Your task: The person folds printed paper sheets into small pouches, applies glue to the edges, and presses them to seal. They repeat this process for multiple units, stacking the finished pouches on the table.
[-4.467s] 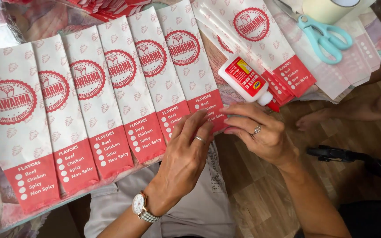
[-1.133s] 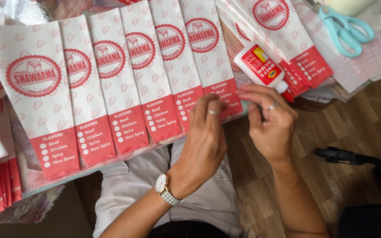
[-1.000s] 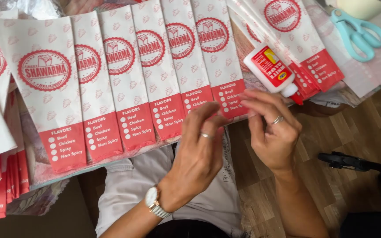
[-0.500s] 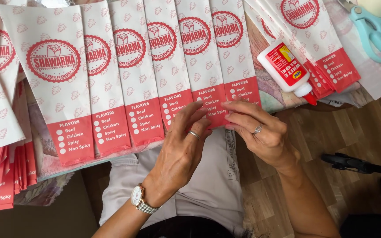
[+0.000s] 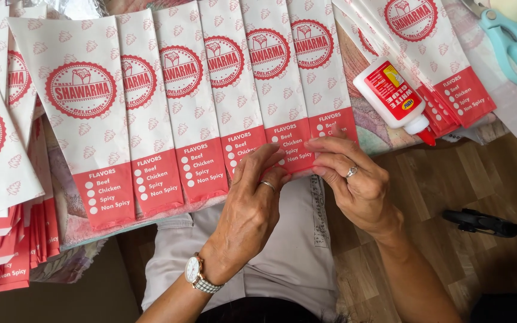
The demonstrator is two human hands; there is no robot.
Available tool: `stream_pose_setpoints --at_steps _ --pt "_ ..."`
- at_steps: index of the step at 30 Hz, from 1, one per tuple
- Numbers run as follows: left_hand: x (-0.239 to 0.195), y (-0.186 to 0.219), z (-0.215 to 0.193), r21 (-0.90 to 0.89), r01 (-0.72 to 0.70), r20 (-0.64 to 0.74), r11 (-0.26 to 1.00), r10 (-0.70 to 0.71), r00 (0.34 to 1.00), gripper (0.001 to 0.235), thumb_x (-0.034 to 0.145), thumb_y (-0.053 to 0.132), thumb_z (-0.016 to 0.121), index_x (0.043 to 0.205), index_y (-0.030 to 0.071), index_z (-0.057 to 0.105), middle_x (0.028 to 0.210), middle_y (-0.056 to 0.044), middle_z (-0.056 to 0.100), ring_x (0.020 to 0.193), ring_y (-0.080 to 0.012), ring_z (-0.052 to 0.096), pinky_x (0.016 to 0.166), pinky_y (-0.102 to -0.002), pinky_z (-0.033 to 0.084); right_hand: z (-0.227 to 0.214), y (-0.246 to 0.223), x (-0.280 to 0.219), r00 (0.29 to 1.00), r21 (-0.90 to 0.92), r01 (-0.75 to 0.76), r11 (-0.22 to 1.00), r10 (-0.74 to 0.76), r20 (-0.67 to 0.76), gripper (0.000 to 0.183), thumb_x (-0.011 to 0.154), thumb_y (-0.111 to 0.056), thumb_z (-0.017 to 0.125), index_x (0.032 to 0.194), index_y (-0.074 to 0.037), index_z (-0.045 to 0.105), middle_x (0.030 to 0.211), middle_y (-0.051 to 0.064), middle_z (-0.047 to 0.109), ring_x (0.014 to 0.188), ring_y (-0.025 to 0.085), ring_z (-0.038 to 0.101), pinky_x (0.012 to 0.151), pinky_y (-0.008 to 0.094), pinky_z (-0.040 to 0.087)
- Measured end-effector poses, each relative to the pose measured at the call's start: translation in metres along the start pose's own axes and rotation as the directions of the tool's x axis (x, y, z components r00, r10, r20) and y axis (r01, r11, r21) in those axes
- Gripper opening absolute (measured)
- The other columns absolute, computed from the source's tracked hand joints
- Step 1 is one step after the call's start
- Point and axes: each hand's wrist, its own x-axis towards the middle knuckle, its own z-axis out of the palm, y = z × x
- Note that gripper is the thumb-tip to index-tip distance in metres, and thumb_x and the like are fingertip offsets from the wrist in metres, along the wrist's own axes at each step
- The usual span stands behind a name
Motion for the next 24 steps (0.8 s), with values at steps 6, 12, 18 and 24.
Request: stream_pose_setpoints --at_steps 6,12,18,24 --pt "0.007 0.007 0.005 -0.015 0.171 -0.032 0.985 -0.171 0.985 0.007 0.103 -0.004 0.054 0.099 -0.008 0.056 0.129 -0.023 0.049 0.111 -0.0329 0.067 0.099 -0.045 0.047 0.002 -0.011 0.01 0.995 -0.051 -0.095 0.994 0.093 -0.042 0.011 0.102 0.001 0.058 0.094 0.007 0.064 0.113 0.02 0.068 0.105 0.031 0.069 0.12 0.053 0.045" --pt "0.018 0.013 0.001 -0.082 0.328 -0.057 0.941 -0.333 0.941 0.011 0.095 -0.003 0.061 0.088 -0.002 0.053 0.113 -0.019 0.053 0.113 -0.0311 0.059 0.096 -0.043 0.049 0.004 -0.015 0.014 0.981 0.003 -0.176 0.984 0.175 -0.086 0.011 0.094 0.008 0.069 0.087 0.003 0.061 0.11 0.022 0.068 0.102 0.029 0.075 0.078 0.031 0.064" --pt "0.026 0.016 -0.007 -0.129 0.41 -0.012 0.903 -0.414 0.91 0.021 0.092 0.0 0.062 0.103 0.003 0.045 0.104 -0.012 0.053 0.096 -0.0286 0.053 0.087 -0.039 0.045 0.011 -0.016 0.016 0.964 0.105 -0.203 0.973 0.218 -0.151 0.018 0.092 0.011 0.069 0.104 0.001 0.061 0.11 0.018 0.068 0.099 0.027 0.074 0.12 0.047 0.047" --pt "0.023 0.017 -0.006 -0.153 0.42 -0.023 0.894 -0.428 0.903 0.022 0.089 -0.005 0.059 0.105 0.002 0.046 0.106 -0.013 0.053 0.095 -0.0293 0.055 0.082 -0.04 0.047 0.016 -0.015 0.014 0.975 -0.084 -0.156 0.984 0.14 -0.173 0.025 0.091 0.0 0.082 0.107 0.003 0.063 0.109 0.015 0.069 0.105 0.031 0.068 0.123 0.057 0.043"
